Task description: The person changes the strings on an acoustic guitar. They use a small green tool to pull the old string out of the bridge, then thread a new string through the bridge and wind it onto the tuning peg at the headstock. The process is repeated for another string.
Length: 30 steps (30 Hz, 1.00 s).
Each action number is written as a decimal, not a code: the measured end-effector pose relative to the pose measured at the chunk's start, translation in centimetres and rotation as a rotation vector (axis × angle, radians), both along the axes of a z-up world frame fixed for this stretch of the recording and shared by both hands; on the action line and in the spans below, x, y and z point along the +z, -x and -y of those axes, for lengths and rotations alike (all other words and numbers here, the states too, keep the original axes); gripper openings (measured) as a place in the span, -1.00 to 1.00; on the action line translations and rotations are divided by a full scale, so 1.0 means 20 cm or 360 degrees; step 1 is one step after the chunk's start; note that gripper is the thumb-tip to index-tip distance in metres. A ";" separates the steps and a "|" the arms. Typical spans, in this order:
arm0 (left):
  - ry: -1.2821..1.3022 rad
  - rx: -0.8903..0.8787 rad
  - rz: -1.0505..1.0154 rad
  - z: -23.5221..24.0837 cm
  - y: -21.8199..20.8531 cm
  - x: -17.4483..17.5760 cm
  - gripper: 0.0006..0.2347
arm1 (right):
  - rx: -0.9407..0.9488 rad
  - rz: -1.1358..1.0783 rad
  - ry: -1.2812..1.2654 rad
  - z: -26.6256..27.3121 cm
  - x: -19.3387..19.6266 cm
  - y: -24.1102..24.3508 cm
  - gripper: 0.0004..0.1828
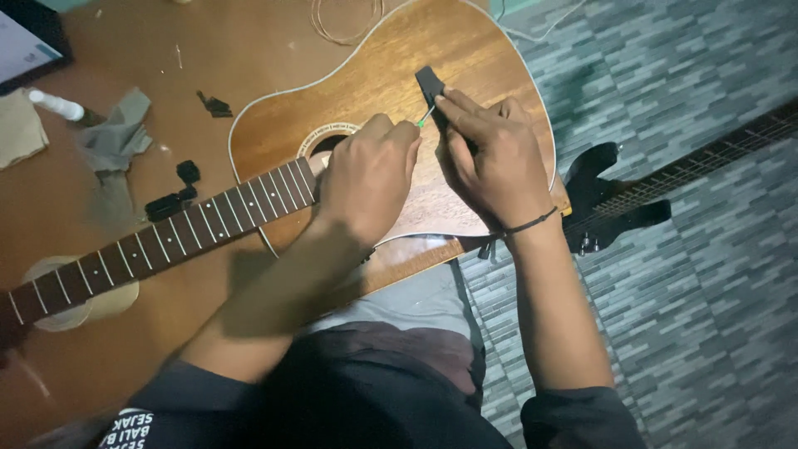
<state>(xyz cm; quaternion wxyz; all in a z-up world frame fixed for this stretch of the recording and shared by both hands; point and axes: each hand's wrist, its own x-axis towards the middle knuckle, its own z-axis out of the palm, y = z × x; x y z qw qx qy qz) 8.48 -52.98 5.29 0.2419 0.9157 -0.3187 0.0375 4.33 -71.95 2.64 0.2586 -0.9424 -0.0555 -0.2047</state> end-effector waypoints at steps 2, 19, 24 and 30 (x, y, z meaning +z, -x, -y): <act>0.0014 -0.0014 -0.0022 0.01 0.00 -0.03 -0.86 | 0.0085 0.0007 0.0044 0.00 0.04 0.01 -0.62; -0.0046 0.0005 0.0257 0.04 -0.07 -0.05 -0.87 | -0.0043 -0.0061 -0.0137 -0.04 0.09 0.02 -0.67; -0.0067 -0.0019 0.0332 0.06 -0.08 -0.08 -0.90 | -0.0055 -0.0052 -0.0105 -0.06 0.11 0.03 -0.69; -0.0002 0.0034 0.0165 0.08 -0.08 -0.17 -0.89 | -0.0087 -0.0060 -0.0019 -0.09 0.12 0.03 -0.68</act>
